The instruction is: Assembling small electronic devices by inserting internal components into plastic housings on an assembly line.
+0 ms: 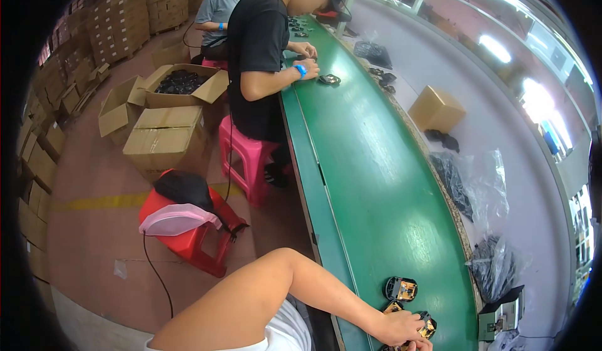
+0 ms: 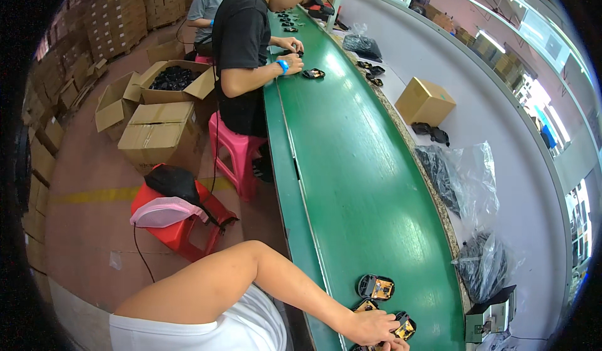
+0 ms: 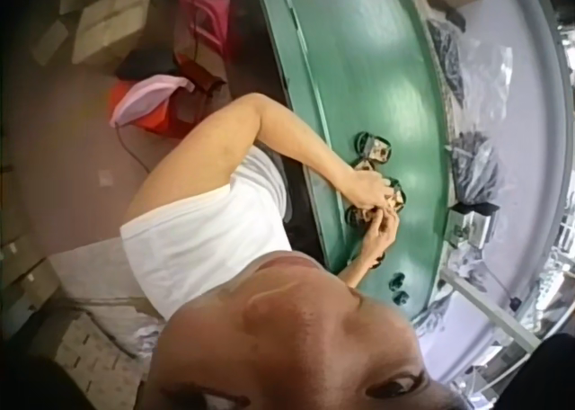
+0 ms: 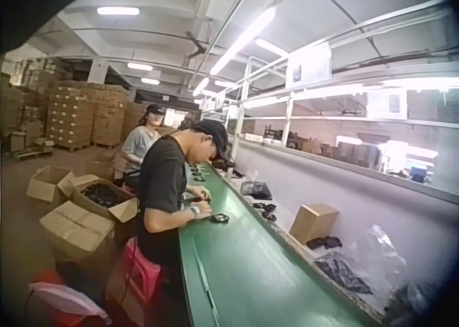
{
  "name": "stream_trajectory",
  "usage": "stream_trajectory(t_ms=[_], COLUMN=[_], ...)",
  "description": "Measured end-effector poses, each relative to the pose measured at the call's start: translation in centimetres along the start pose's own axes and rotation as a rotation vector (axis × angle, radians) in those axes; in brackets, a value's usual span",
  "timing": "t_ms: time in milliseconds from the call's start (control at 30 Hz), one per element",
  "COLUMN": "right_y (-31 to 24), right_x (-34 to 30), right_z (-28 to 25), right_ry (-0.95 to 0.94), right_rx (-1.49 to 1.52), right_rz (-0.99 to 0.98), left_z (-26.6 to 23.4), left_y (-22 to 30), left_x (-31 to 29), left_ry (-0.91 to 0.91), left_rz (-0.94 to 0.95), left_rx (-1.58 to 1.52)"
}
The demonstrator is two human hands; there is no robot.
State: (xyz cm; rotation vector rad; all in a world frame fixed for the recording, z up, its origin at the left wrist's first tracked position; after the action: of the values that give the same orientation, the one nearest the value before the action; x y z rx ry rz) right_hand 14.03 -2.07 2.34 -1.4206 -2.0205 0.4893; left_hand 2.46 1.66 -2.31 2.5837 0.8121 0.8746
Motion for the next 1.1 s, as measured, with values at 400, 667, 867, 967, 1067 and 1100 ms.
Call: stream_trajectory(t_ms=[400,667,867,967,1067,1100], right_y=[0.8,2.8,1.5,1.4,2.1,1.9], right_x=[0.4,-0.6,-1.6,-1.4,-1.4,-1.2], right_z=[0.2,0.0,-0.5,-0.5,-0.5,-0.5], right_ry=[0.165,0.164,0.259,0.282,0.282,0.278], right_rx=[-0.118,0.148,-0.031,-0.038,0.009,-0.019], right_rz=[0.252,0.274,0.069,0.049,0.071,0.061], left_z=[-0.4,-2.4,-1.3,-1.3,-1.2,-1.1], left_y=[-0.4,-1.3,-0.5,0.1,0.0,-0.2], left_x=[0.9,1.3,1.6,1.7,2.2,2.3], left_ry=[0.095,0.045,-0.056,-0.047,-0.088,-0.096], left_rz=[-0.021,0.063,0.074,0.135,0.139,0.134], left_rx=[-0.118,-0.083,-0.086,-0.052,-0.073,-0.077])
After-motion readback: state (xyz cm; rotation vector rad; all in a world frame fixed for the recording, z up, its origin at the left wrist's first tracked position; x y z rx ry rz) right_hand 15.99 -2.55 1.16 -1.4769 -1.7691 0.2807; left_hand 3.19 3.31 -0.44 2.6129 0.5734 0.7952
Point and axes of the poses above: each hand's wrist, its own x-axis towards the middle knuckle, its own z-axis out of the palm, y = z × x, the point moved 7 cm from there along x, towards the middle knuckle, and after that the axes turned 3 degrees about z, right-handed, at the moved point
